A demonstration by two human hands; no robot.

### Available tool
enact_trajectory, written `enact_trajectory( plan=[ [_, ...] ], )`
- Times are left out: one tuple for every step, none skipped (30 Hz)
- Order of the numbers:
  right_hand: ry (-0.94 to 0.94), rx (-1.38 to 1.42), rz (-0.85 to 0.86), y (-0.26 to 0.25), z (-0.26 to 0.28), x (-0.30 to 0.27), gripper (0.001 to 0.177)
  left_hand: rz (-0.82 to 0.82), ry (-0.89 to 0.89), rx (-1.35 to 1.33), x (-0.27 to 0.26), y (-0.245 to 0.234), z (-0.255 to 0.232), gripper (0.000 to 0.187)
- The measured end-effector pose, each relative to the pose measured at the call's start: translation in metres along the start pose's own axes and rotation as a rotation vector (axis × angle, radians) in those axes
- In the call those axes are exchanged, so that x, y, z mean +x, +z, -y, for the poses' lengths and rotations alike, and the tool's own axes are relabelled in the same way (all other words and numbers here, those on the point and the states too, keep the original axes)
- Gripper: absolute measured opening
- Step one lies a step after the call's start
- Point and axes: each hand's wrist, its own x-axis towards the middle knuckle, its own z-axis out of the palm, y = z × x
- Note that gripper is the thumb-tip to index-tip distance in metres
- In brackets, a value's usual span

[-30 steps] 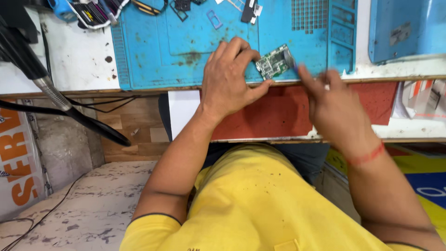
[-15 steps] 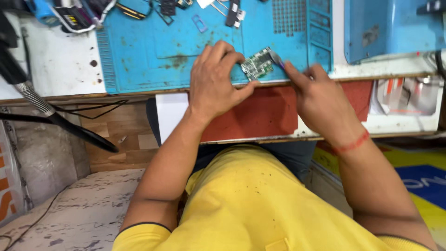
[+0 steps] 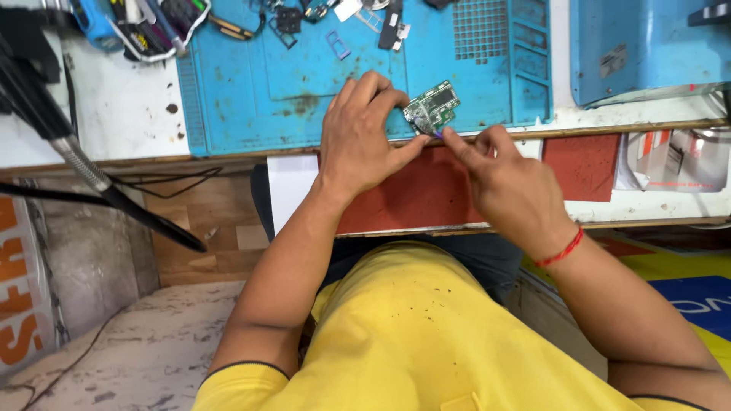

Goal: The person uses a hot air gun to heat a small green circuit board on a blue work mat. They then use a purple-handled tool to scrape and clean the surface of the board, repeating the heating and scraping process multiple times.

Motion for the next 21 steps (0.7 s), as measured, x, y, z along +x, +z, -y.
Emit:
enact_trajectory(
  plan=[
    [0.045, -0.024, -0.018, 0.002, -0.003, -0.002, 0.051, 0.005, -0.003, 0.004, -0.001, 0.001, -0.001, 0.046],
    [0.09, -0.049, -0.037, 0.004, -0.004, -0.006, 0.051, 0.007, -0.006, -0.001, -0.003, 0.003, -0.002, 0.046],
    [0.041, -0.031, -0.004, 0.007, -0.004, -0.008, 0.057, 0.004, -0.012, -0.001, -0.004, 0.003, -0.001, 0.045],
    [-0.008, -0.013, 0.029, 0.009, -0.005, -0.008, 0.063, 0.001, -0.017, 0.0, -0.006, 0.002, -0.001, 0.044],
    [-0.059, 0.005, 0.054, 0.01, -0.006, -0.005, 0.069, -0.006, -0.011, 0.004, -0.004, 0.0, 0.0, 0.045],
    [-0.043, 0.008, 0.023, 0.01, -0.008, 0.0, 0.065, -0.012, -0.004, 0.007, -0.003, -0.002, 0.001, 0.046],
    [-0.017, 0.0, 0.004, 0.009, -0.01, -0.002, 0.061, -0.014, 0.001, -0.009, -0.005, 0.0, -0.001, 0.047],
    [0.009, -0.009, -0.015, 0.008, -0.011, -0.005, 0.057, -0.007, -0.019, -0.013, -0.006, 0.002, -0.003, 0.046],
    [0.029, -0.03, -0.013, 0.008, -0.012, -0.004, 0.059, 0.0, -0.027, -0.009, -0.005, 0.002, -0.004, 0.045],
    [0.05, -0.05, -0.011, 0.007, -0.011, -0.004, 0.061, 0.007, -0.034, -0.004, -0.003, 0.001, -0.005, 0.044],
    [0.06, -0.064, -0.006, 0.007, -0.009, -0.001, 0.063, 0.005, -0.028, 0.0, -0.002, -0.001, -0.005, 0.044],
    [0.001, -0.025, -0.015, 0.007, -0.005, 0.0, 0.066, 0.004, -0.023, 0.005, -0.001, -0.003, -0.005, 0.045],
    [-0.058, 0.014, -0.022, 0.008, 0.0, -0.001, 0.068, 0.004, -0.019, 0.009, -0.001, -0.004, -0.006, 0.045],
    [-0.118, 0.053, -0.029, 0.007, 0.002, -0.001, 0.071, 0.004, -0.023, 0.005, 0.0, -0.004, -0.006, 0.045],
    [-0.049, 0.03, -0.048, 0.007, 0.003, -0.002, 0.068, 0.006, -0.031, -0.002, 0.0, -0.003, -0.007, 0.045],
    [0.02, 0.008, -0.068, 0.005, 0.003, -0.003, 0.065, 0.007, -0.04, -0.01, -0.001, -0.002, -0.008, 0.045],
    [0.079, -0.011, -0.087, 0.005, 0.002, -0.002, 0.062, 0.003, -0.034, -0.008, -0.002, -0.002, -0.008, 0.045],
    [0.027, -0.005, -0.045, 0.004, 0.002, -0.002, 0.065, -0.001, -0.029, -0.006, -0.003, -0.002, -0.008, 0.045],
    [-0.028, 0.004, -0.011, 0.003, 0.002, 0.0, 0.069, -0.007, -0.021, 0.004, -0.001, -0.004, -0.007, 0.045],
    [-0.084, 0.012, 0.024, 0.003, 0.0, 0.003, 0.072, -0.008, -0.021, 0.004, 0.0, -0.005, -0.006, 0.045],
    [-0.059, -0.006, 0.004, 0.003, -0.001, 0.003, 0.068, -0.003, -0.019, -0.003, 0.001, -0.006, -0.006, 0.044]
  ],
)
